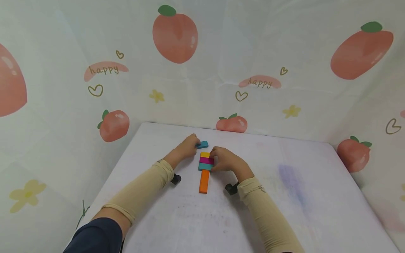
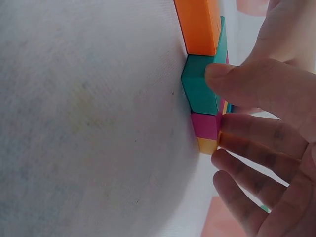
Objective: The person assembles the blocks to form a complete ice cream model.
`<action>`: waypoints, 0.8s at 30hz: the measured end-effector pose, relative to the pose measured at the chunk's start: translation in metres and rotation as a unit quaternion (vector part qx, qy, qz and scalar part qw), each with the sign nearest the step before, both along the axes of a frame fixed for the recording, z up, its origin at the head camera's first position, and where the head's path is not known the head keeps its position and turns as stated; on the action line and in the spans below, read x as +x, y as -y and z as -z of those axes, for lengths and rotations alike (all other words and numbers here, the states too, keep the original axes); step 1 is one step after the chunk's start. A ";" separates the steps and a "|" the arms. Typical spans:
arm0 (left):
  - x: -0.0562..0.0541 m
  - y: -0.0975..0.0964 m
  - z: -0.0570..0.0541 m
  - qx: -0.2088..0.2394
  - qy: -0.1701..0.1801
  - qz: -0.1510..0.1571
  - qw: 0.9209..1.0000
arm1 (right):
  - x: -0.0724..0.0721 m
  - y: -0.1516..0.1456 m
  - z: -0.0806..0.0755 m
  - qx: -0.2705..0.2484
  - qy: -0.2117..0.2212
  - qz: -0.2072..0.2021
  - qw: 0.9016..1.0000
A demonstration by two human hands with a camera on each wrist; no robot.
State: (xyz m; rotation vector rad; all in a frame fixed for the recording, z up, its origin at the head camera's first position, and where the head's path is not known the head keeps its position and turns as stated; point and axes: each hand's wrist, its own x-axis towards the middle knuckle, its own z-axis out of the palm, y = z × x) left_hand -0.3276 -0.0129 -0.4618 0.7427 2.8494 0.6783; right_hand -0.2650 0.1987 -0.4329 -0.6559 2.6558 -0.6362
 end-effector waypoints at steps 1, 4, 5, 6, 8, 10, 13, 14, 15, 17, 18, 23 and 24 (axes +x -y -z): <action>0.001 0.000 0.000 0.004 0.001 0.005 1.000 | 0.000 0.000 0.000 0.000 0.001 0.002 1.000; 0.002 -0.002 0.001 0.013 0.003 0.017 1.000 | 0.000 0.000 0.002 -0.001 0.004 0.004 1.000; 0.002 -0.002 0.002 0.014 0.003 0.020 1.000 | 0.000 0.000 0.003 -0.001 0.005 0.005 1.000; 0.003 -0.003 0.003 0.014 0.006 0.022 1.000 | 0.000 0.000 0.003 -0.001 0.006 0.005 1.000; 0.003 -0.004 0.004 0.017 0.012 0.029 0.999 | 0.000 0.000 0.005 -0.002 0.006 0.005 1.000; 0.004 -0.006 0.004 0.017 0.012 0.032 0.999 | 0.000 0.000 0.005 -0.003 0.006 0.006 1.000; 0.005 -0.008 0.004 0.020 0.009 0.039 0.999 | -0.001 -0.001 0.005 -0.004 0.001 0.005 1.000; 0.005 -0.008 0.004 0.021 0.009 0.042 0.999 | -0.001 -0.001 0.004 -0.005 0.000 0.005 1.000; 0.005 -0.009 0.004 0.022 0.009 0.043 0.999 | -0.001 -0.001 0.004 -0.004 -0.001 0.005 1.000; 0.006 -0.010 0.004 0.023 0.011 0.046 0.999 | -0.002 -0.001 0.004 -0.004 -0.001 0.005 1.000; 0.006 -0.010 0.004 0.023 0.013 0.047 0.999 | -0.002 -0.001 0.004 -0.004 -0.001 0.004 1.000; 0.009 -0.012 0.003 0.027 0.017 0.056 0.998 | -0.002 -0.003 0.005 -0.006 -0.006 -0.004 1.000; 0.010 -0.012 0.002 0.029 0.018 0.059 0.998 | -0.002 -0.003 0.004 -0.007 -0.009 -0.006 1.000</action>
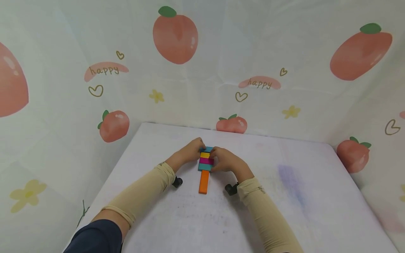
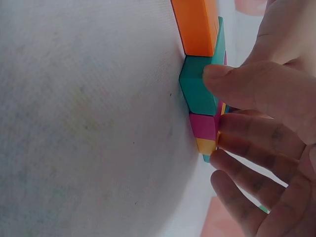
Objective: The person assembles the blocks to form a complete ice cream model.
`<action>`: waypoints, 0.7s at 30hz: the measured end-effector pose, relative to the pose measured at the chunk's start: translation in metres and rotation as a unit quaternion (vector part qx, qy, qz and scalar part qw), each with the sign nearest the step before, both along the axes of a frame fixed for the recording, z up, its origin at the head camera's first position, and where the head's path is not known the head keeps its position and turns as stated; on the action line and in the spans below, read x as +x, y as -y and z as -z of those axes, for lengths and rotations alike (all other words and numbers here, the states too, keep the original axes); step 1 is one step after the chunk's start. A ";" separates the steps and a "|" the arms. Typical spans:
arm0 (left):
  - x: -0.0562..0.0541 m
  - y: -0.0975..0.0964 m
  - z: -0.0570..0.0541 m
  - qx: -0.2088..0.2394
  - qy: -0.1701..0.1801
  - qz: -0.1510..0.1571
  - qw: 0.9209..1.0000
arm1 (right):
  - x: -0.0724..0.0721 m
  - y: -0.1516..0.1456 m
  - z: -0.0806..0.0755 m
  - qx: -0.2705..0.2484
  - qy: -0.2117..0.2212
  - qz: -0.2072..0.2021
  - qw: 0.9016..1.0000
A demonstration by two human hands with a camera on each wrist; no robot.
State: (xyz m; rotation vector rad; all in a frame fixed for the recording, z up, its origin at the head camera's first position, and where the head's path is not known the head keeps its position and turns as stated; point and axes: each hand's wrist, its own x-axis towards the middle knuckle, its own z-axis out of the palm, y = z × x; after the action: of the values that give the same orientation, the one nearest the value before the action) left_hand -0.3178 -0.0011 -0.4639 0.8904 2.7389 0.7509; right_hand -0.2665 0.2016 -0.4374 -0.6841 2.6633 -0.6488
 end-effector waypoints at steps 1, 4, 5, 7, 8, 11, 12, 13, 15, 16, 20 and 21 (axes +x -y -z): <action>0.001 0.000 0.000 0.001 -0.001 0.003 1.000 | 0.000 0.000 0.000 -0.001 -0.001 -0.001 1.000; 0.001 0.000 0.001 0.005 -0.004 0.011 1.000 | 0.000 0.000 0.001 -0.003 -0.005 -0.005 1.000; 0.001 0.001 0.002 0.006 -0.005 0.013 1.000 | 0.000 0.001 0.001 -0.003 -0.005 -0.006 1.000; 0.001 0.001 0.003 0.007 -0.009 0.015 1.000 | -0.001 0.001 0.001 -0.004 -0.005 -0.005 1.000; 0.001 0.001 0.003 0.008 -0.010 0.016 1.000 | -0.001 0.001 0.002 -0.004 -0.003 -0.003 1.000; 0.002 0.002 0.002 0.007 -0.012 0.018 1.000 | -0.002 0.001 0.003 -0.006 -0.004 -0.003 1.000; 0.002 0.002 0.001 0.006 -0.014 0.018 1.000 | -0.003 0.001 0.003 -0.008 -0.004 -0.003 1.000; 0.002 0.002 0.001 0.006 -0.011 0.018 1.000 | -0.003 0.000 0.003 -0.008 -0.003 -0.003 1.000; 0.003 0.002 0.000 0.005 -0.007 0.017 1.000 | -0.002 0.000 0.003 -0.009 -0.003 -0.007 1.000; 0.004 0.003 0.000 0.004 -0.004 0.016 1.000 | -0.002 -0.001 0.003 -0.008 -0.003 -0.008 1.000; 0.007 0.004 -0.002 0.000 -0.009 0.018 1.000 | 0.000 -0.003 0.002 -0.013 -0.005 -0.012 1.000; 0.007 0.005 -0.002 -0.003 -0.017 0.019 1.000 | 0.001 -0.004 0.001 -0.016 -0.008 -0.007 1.000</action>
State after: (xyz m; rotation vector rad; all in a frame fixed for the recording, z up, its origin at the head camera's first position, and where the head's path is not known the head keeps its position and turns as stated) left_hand -0.3105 -0.0057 -0.4617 0.9591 2.7432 0.7265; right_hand -0.2654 0.2058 -0.4387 -0.7182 2.6655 -0.6856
